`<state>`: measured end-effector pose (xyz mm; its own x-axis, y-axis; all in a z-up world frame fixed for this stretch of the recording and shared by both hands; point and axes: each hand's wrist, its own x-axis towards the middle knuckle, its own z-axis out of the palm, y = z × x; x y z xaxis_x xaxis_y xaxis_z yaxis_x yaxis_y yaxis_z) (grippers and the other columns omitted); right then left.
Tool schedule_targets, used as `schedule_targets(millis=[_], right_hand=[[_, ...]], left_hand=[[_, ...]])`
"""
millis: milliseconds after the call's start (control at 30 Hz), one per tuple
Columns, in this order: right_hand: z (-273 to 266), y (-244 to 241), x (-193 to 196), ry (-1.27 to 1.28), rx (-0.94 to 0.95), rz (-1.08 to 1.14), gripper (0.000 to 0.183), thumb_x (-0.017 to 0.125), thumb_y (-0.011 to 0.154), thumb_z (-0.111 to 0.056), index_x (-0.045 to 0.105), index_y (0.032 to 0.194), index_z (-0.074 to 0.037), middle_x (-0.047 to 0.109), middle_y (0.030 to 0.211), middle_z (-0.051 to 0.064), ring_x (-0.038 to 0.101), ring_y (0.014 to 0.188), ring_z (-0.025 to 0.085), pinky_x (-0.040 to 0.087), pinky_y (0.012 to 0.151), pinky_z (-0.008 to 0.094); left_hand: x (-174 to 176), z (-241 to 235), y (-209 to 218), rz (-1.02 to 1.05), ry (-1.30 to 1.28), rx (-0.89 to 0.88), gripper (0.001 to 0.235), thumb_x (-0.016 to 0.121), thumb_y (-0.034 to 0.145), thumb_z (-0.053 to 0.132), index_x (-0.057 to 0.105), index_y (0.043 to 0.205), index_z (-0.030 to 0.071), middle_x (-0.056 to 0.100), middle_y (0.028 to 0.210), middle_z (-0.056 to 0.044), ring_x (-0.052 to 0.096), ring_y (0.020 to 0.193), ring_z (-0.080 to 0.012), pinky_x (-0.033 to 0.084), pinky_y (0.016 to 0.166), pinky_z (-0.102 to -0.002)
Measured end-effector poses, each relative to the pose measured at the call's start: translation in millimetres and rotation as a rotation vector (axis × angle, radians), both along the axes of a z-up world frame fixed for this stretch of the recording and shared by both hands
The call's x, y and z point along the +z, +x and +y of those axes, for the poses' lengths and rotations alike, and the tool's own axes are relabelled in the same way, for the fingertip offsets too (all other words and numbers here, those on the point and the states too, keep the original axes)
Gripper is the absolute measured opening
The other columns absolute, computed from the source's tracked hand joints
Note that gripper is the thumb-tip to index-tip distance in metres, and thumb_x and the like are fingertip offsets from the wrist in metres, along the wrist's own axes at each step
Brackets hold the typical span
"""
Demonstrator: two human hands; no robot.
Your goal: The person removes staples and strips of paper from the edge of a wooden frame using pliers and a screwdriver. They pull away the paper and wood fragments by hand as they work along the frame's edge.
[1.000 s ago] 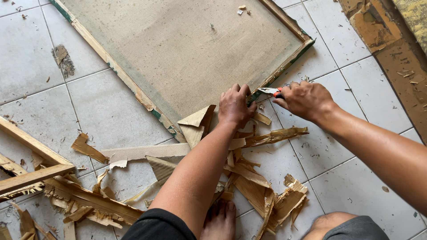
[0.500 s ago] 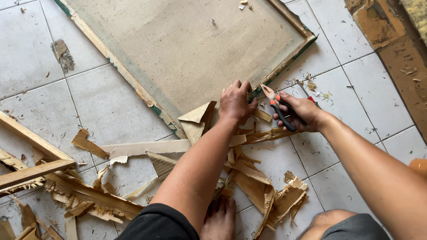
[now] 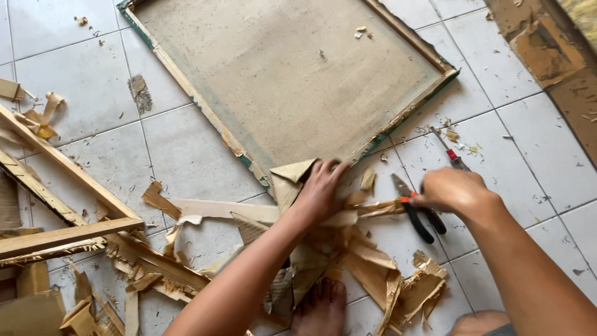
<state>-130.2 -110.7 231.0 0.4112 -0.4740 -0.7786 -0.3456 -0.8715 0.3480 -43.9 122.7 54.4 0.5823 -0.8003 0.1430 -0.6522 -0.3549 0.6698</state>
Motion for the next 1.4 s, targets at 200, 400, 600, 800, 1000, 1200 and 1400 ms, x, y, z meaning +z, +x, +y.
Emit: schedule_targets(millis=[200,400,600,800,1000,1200,1400], right_hand=[[-45,46,-121,0.142,0.224,-0.853,0.046,0.070,0.109,-0.032,0.071,0.153,-0.019,0.072,0.148,0.015,0.072,0.136,0.039,0.065,0.104,0.057],[-50,65,-163,0.141,0.529,-0.973,0.032,0.073,0.103,-0.024,0.082,0.134,-0.025,0.079,0.140,0.004,0.070,0.139,0.033,0.068,0.103,0.049],[-64,71,-171,0.213,0.512,-1.033,0.027,0.074,0.105,-0.035,0.081,0.131,-0.029,0.078,0.137,0.000,0.070,0.136,0.028,0.069,0.101,0.050],[-113,97,-173,0.144,0.367,-1.039,0.013,0.079,0.105,-0.028,0.086,0.116,-0.025,0.081,0.105,0.009,0.080,0.111,0.032,0.070,0.092,0.048],[-39,76,-109,0.544,-0.009,-1.047,0.011,0.074,0.110,-0.015,0.084,0.115,-0.014,0.085,0.106,0.015,0.081,0.109,0.035,0.067,0.099,0.051],[-37,46,-93,0.307,-0.125,-1.078,0.026,0.062,0.118,-0.031,0.080,0.135,-0.020,0.085,0.119,0.016,0.082,0.112,0.039,0.067,0.086,0.060],[-124,74,-194,-0.028,0.465,-0.986,0.029,0.070,0.112,-0.024,0.081,0.138,-0.028,0.079,0.135,0.004,0.070,0.134,0.029,0.069,0.093,0.058]], left_hand=[[20,99,-40,0.081,0.820,-0.022,0.103,0.094,0.085,0.050,0.044,0.168,0.014,0.056,0.149,-0.026,0.060,0.137,-0.0478,0.068,0.086,-0.064],[51,61,-11,-0.207,0.463,0.061,0.074,0.090,0.092,0.034,0.060,0.156,0.013,0.068,0.140,-0.018,0.070,0.127,-0.0417,0.062,0.097,-0.056],[-24,9,11,-0.287,0.020,0.177,0.049,0.088,0.088,0.018,0.073,0.134,0.022,0.070,0.108,-0.007,0.073,0.092,-0.0344,0.066,0.071,-0.043],[-32,-43,25,-0.396,0.015,0.178,0.043,0.083,0.089,0.028,0.066,0.129,0.025,0.063,0.106,-0.003,0.072,0.087,-0.0292,0.062,0.072,-0.043],[-24,-44,27,-0.346,0.093,0.160,0.043,0.083,0.091,0.031,0.063,0.128,0.025,0.062,0.110,-0.002,0.070,0.093,-0.0270,0.058,0.075,-0.040],[-29,-42,26,-0.415,0.012,0.204,0.038,0.080,0.091,0.033,0.064,0.125,0.026,0.062,0.106,-0.001,0.071,0.089,-0.0257,0.057,0.071,-0.039],[-23,-41,25,-0.417,0.040,0.189,0.038,0.080,0.091,0.033,0.064,0.125,0.026,0.064,0.106,-0.002,0.070,0.088,-0.0258,0.056,0.072,-0.038]])
